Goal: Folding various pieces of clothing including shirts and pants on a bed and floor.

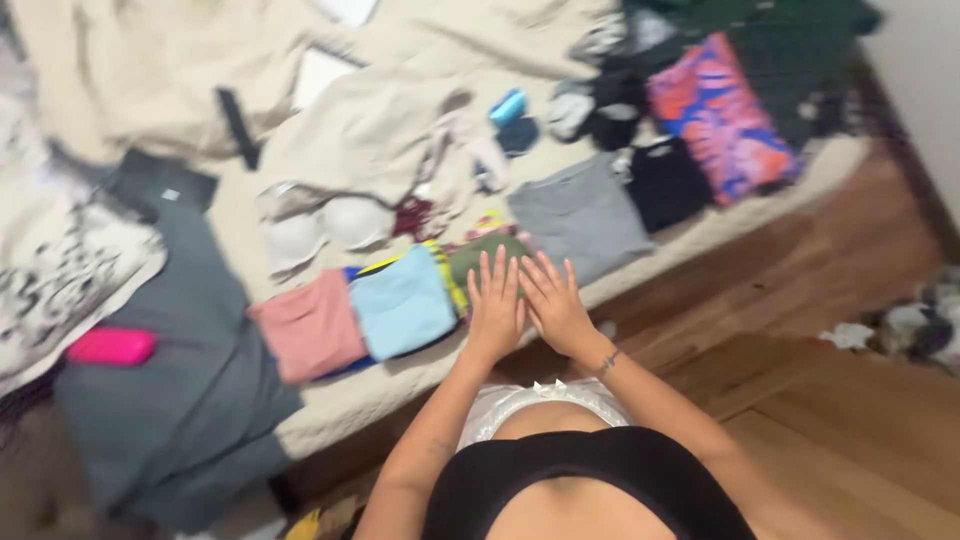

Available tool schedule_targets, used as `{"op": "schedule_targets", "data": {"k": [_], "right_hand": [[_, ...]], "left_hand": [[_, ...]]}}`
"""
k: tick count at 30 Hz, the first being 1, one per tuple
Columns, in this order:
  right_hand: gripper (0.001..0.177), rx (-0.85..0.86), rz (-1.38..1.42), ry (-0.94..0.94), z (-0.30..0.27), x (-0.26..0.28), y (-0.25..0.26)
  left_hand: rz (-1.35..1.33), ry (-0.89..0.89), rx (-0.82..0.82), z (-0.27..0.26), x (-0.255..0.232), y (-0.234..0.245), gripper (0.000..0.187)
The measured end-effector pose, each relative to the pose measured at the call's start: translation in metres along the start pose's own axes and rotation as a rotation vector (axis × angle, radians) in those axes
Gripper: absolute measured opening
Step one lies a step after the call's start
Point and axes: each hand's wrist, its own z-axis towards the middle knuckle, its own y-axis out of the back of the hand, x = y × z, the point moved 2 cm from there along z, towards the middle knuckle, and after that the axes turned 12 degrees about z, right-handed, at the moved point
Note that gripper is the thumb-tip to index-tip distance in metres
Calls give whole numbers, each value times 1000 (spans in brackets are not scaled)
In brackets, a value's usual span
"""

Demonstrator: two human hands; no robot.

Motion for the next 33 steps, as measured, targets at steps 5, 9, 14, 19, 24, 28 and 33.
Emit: {"op": "schedule_targets", "data": {"k": [5, 9, 14, 19, 24, 28, 33], "right_hand": [[58, -184, -113, -101, -82, -96, 113], [56, -320, -167, -240, -139, -152, 191], [55, -411, -150, -349, -169, -211, 247], [55, -387, -119, -360, -164, -278, 299], [56, -311, -63, -315, -141, -361, 362], [59, -271, -35, -317, -125, -434, 424], [45, -301, 96, -288, -90, -501, 504]], "left_hand": [[-45, -133, -35, 70, -150, -89, 75], [-126, -302, 34, 120, -250, -129, 75], [-101, -366, 96, 174, -319, -174, 78], [-172, -353, 165, 232, -351, -211, 84], [-149, -222, 206, 314, -379, -254, 87], [-158, -174, 170, 397, -418, -276, 84], [-195, -164, 66, 483, -463, -276, 63]]}}
